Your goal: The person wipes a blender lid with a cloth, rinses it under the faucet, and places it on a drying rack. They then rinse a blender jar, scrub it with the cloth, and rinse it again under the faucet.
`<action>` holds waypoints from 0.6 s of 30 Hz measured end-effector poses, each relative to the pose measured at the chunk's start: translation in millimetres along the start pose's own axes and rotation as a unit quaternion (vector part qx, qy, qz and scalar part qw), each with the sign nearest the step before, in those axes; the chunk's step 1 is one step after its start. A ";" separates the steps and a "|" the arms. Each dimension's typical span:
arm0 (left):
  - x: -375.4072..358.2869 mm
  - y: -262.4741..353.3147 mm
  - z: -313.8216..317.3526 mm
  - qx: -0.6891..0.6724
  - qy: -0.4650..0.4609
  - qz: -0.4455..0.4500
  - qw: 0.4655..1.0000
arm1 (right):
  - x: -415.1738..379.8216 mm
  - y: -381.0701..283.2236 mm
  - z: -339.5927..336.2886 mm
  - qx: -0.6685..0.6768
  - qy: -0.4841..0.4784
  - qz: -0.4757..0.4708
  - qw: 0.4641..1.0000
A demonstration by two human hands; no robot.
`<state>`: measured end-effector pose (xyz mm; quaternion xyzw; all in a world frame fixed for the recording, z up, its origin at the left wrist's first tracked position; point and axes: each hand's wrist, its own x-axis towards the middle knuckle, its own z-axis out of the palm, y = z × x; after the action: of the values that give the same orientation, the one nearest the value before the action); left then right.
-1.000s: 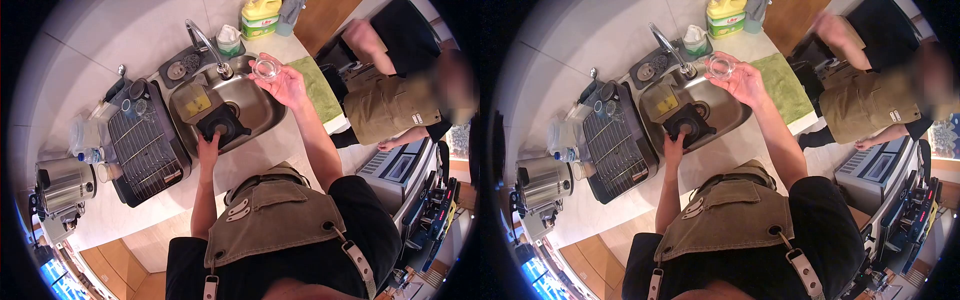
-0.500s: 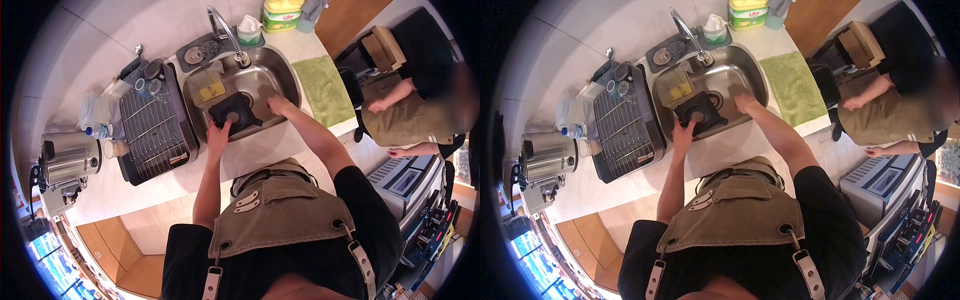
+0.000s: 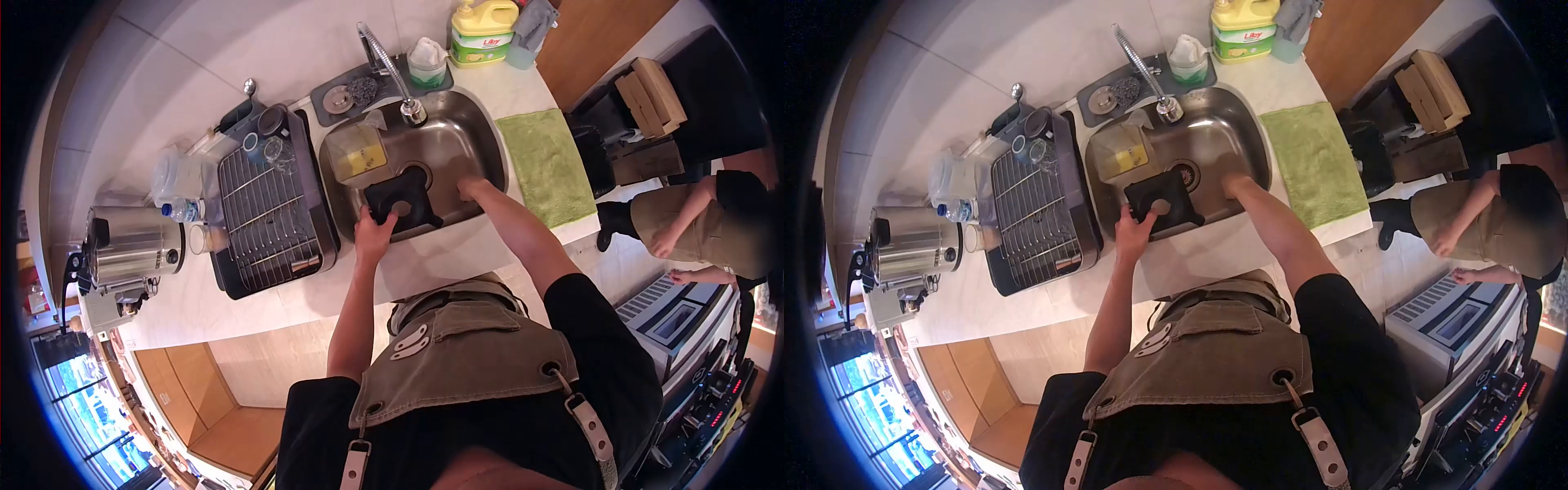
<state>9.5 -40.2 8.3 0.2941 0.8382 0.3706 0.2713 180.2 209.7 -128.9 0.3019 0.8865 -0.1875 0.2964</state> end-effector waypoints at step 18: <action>0.7 -0.7 5.5 0.029 0.028 -0.016 0.999 | 0.3 -1.6 -303.1 0.158 0.378 0.004 0.912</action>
<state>12.5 -37.6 4.4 0.2779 0.8603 0.3504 0.2447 54.0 363.7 99.7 0.3968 0.8899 -0.1953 -0.1115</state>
